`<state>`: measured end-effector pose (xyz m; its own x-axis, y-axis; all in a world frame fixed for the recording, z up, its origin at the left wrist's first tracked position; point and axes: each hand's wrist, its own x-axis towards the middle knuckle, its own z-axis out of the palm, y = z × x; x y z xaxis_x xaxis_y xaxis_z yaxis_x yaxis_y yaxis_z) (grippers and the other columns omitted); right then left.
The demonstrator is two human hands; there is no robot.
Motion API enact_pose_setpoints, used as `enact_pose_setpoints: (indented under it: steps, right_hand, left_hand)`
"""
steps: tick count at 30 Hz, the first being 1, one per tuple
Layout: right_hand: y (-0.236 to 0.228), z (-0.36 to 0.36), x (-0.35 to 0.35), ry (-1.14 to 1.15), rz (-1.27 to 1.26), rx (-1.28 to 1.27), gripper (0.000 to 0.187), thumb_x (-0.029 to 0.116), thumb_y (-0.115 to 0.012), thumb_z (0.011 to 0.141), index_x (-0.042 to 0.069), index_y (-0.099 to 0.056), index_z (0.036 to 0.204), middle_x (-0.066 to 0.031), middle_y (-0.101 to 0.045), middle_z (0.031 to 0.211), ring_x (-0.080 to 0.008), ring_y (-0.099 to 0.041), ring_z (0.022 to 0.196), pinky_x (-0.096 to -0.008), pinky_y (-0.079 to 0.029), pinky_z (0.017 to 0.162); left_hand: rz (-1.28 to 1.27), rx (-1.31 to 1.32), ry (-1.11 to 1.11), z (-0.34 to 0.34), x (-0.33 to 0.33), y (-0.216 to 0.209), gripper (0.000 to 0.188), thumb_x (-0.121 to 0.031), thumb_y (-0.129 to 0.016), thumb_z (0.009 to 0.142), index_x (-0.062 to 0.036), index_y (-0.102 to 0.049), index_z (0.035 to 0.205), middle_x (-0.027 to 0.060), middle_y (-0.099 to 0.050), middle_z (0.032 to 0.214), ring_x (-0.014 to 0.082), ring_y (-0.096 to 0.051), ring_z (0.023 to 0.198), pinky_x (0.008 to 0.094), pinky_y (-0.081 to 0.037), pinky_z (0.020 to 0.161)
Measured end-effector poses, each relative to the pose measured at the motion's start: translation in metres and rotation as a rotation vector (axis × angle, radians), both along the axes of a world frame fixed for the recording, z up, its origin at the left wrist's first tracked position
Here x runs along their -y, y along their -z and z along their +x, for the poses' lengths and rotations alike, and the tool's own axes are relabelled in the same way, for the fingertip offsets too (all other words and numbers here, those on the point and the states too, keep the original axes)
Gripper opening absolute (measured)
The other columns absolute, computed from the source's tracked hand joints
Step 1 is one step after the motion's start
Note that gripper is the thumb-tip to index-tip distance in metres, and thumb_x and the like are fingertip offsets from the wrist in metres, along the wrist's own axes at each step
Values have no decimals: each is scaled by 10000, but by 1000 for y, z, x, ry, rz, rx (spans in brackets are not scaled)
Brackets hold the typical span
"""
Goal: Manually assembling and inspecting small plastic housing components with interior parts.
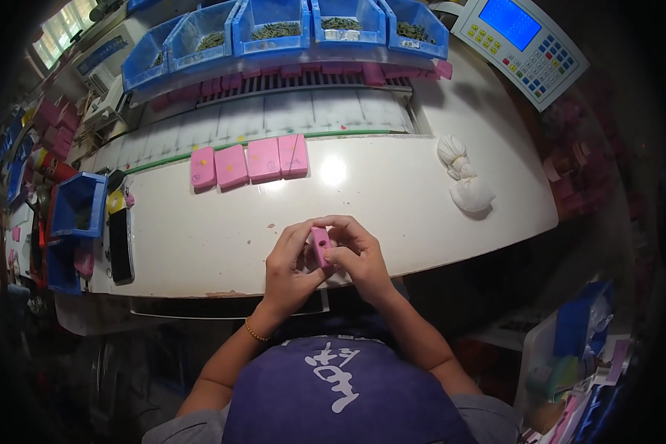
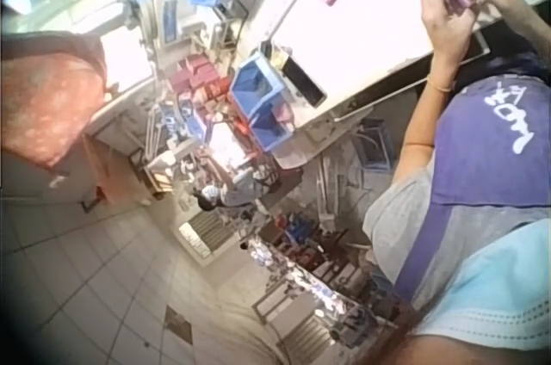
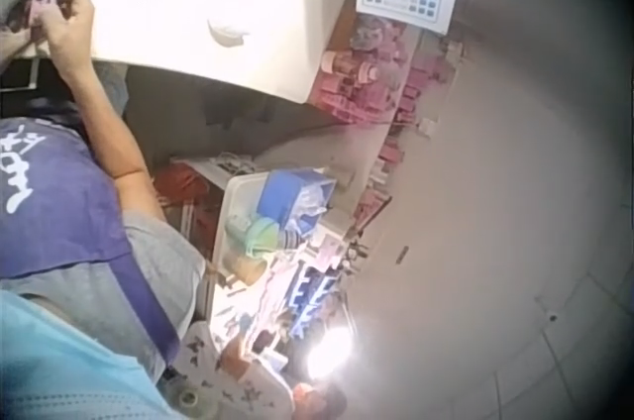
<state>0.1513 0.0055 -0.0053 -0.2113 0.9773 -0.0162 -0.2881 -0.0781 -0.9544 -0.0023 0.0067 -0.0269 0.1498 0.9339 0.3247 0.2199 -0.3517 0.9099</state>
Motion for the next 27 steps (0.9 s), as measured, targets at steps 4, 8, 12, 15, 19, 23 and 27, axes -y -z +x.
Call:
enact_pose_setpoints:
  steps: [4,8,12,15,19,23,27]
  right_hand:
    - [8,-3,-1,60,28,-13,338,52,-590,904,24,-588,1241,-19,-600,865,-82,-591,809,-246,-486,779]
    - [14,-5,-3,237,-159,-252,240,29,-543,940,22,-591,1175,-40,-600,851,-91,-595,795,-252,-503,748]
    - [22,10,-7,152,-66,-443,142,43,-509,964,12,-585,1080,-56,-599,824,-118,-592,758,-260,-506,714]
    - [14,12,2,99,51,-209,142,11,-564,926,4,-582,1067,-59,-602,911,-124,-604,843,-276,-509,790]
    - [2,20,0,-3,188,35,170,-19,-596,863,6,-579,1030,-58,-574,987,-129,-579,945,-294,-482,871]
    - [-18,21,-7,-55,283,334,145,-30,-553,815,7,-576,953,-60,-543,933,-147,-550,892,-300,-463,845]
    - [-21,22,-8,-56,351,473,114,-29,-541,777,11,-572,879,-67,-539,906,-166,-543,848,-298,-459,812]
  left_hand:
    - [31,-60,18,0,-1,-4,640,-75,-834,727,-21,-572,1308,102,-595,1147,180,-632,936,296,-548,776]
    - [27,-49,14,2,-3,0,673,-77,-859,711,-28,-570,1318,77,-580,1140,113,-607,846,254,-523,690]
    - [48,-83,11,1,-4,0,699,-98,-884,689,-38,-577,1314,74,-577,1143,105,-602,825,239,-504,657]
    - [49,-89,4,1,-4,0,681,-98,-871,702,-39,-578,1314,72,-575,1142,98,-585,793,238,-493,644]
    - [41,-88,6,1,-2,-6,646,-70,-819,707,-52,-589,1311,92,-581,1138,139,-589,805,270,-510,683]
    - [-24,-110,9,1,-1,-4,647,-35,-769,678,-74,-605,1303,105,-590,1137,156,-588,766,298,-526,682]
    - [-6,-106,25,1,-2,-4,661,-17,-743,660,-77,-607,1304,99,-590,1136,141,-559,706,294,-522,656]
